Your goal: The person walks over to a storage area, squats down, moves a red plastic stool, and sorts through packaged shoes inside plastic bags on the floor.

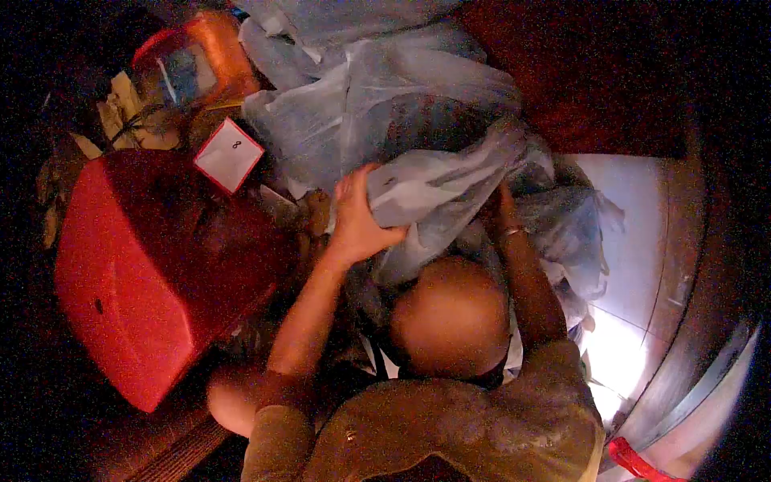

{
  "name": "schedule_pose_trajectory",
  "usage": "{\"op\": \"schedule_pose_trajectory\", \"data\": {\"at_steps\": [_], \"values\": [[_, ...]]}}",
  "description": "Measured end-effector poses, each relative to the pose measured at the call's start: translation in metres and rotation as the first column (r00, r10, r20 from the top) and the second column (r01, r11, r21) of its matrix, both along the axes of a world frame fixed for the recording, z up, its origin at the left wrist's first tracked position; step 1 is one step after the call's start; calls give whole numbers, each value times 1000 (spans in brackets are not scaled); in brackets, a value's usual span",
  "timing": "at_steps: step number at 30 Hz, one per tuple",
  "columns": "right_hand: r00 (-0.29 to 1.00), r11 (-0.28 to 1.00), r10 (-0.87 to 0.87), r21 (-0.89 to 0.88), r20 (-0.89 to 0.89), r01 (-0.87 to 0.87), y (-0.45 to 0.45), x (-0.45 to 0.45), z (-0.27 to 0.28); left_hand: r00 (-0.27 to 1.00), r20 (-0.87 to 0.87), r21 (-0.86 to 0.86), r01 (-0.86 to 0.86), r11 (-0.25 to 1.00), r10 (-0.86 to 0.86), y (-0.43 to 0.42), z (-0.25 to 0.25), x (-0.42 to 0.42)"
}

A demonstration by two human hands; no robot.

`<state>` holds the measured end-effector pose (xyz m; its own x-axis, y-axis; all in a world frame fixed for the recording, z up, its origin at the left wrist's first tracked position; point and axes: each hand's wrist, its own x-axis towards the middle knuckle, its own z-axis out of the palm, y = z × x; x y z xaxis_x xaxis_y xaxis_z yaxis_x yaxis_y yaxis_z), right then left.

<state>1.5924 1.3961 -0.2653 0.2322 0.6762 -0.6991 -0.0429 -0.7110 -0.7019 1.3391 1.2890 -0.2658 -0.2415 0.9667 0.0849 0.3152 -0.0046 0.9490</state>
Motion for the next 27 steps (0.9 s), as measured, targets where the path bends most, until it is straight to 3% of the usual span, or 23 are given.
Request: {"op": "schedule_pose_trajectory", "data": {"at_steps": [2,6,12,14,15,17,18,19,21,23,24,25,26,27], "values": [[997,998,-36,43,-67,39,13,-2,10,999,-49,179,21,984,-12,14,21,1],[994,990,66,128,-92,-54,26,17,16,994,-105,351,41,936,-4,21,50,8],[975,921,223,325,12,-215,14,43,70,988,-149,491,32,870,47,12,88,2],[958,860,276,423,84,-285,30,38,96,966,-233,633,61,772,114,10,102,-3],[945,815,298,479,137,-327,42,31,111,966,-232,628,60,776,113,12,106,-10],[903,694,342,578,262,-430,75,9,136,945,-35,661,-222,717,325,20,107,-30],[865,606,363,617,347,-502,96,-8,147,938,111,629,-322,708,328,25,98,-37],[820,514,375,639,432,-572,115,-24,156,910,254,580,-415,701,328,30,90,-43],[682,289,388,620,620,-729,147,-59,162,830,365,382,-547,745,422,48,84,-56],[514,66,369,530,774,-846,160,-84,150,783,469,158,-529,834,408,69,64,-75],[458,-4,376,495,806,-869,154,-93,138,786,471,159,-521,838,400,74,46,-83],[438,3,416,481,797,-877,139,-100,124,824,353,177,-523,834,443,77,20,-88],[522,243,508,467,686,-850,114,-104,106,844,230,196,-527,827,484,78,-2,-86],[613,467,561,399,556,-789,100,-102,84,842,299,148,-507,849,450,67,-16,-76]]}}
